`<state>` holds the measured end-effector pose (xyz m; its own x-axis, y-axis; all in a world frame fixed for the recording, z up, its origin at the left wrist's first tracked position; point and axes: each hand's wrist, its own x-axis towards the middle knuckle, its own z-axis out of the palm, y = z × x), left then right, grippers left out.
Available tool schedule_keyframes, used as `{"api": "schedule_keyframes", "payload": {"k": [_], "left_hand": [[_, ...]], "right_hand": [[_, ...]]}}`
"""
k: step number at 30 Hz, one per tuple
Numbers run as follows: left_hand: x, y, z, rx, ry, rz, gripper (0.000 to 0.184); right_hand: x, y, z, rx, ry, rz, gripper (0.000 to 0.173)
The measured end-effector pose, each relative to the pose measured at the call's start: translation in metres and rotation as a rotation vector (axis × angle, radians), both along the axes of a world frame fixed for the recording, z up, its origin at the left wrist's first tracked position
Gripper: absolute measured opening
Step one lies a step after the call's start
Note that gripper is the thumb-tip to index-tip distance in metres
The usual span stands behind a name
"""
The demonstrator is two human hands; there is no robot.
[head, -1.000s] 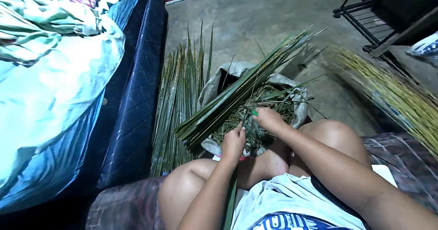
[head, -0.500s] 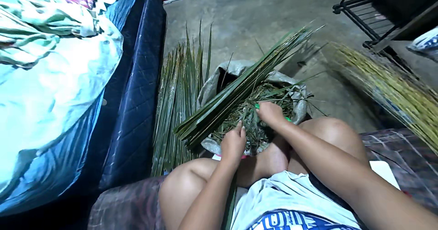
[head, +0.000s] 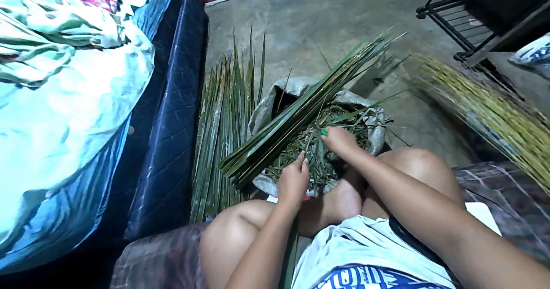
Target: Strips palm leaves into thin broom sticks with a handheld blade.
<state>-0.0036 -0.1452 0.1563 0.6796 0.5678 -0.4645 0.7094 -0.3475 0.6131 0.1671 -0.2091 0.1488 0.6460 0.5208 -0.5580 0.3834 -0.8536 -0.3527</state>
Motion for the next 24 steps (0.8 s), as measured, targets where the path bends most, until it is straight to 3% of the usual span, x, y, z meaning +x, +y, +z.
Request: {"api": "schedule_keyframes", "payload": {"k": [6, 10, 16, 22, 24], "left_hand": [[-0.002, 0.013, -0.006, -0.356, -0.254, 0.259, 0.033], [-0.004, 0.013, 0.000, -0.540, -0.307, 0.308, 0.035], [-0.005, 0.011, 0.003, -0.642, -0.325, 0.314, 0.035], [-0.006, 0.014, 0.002, -0.644, -0.351, 0.310, 0.034], [-0.006, 0.014, 0.002, -0.650, -0.336, 0.307, 0.034]], "right_hand": [[-0.052, -0.010, 0.017, 0.074, 0.149, 0.255, 0.035], [-0.037, -0.007, 0.017, 0.049, 0.068, 0.223, 0.035], [0.002, -0.001, 0.005, 0.093, -0.040, -0.034, 0.030], [-0.029, -0.009, 0.019, 0.071, 0.088, 0.201, 0.035], [-0.028, -0.008, 0.019, 0.044, 0.076, 0.185, 0.035]]}}
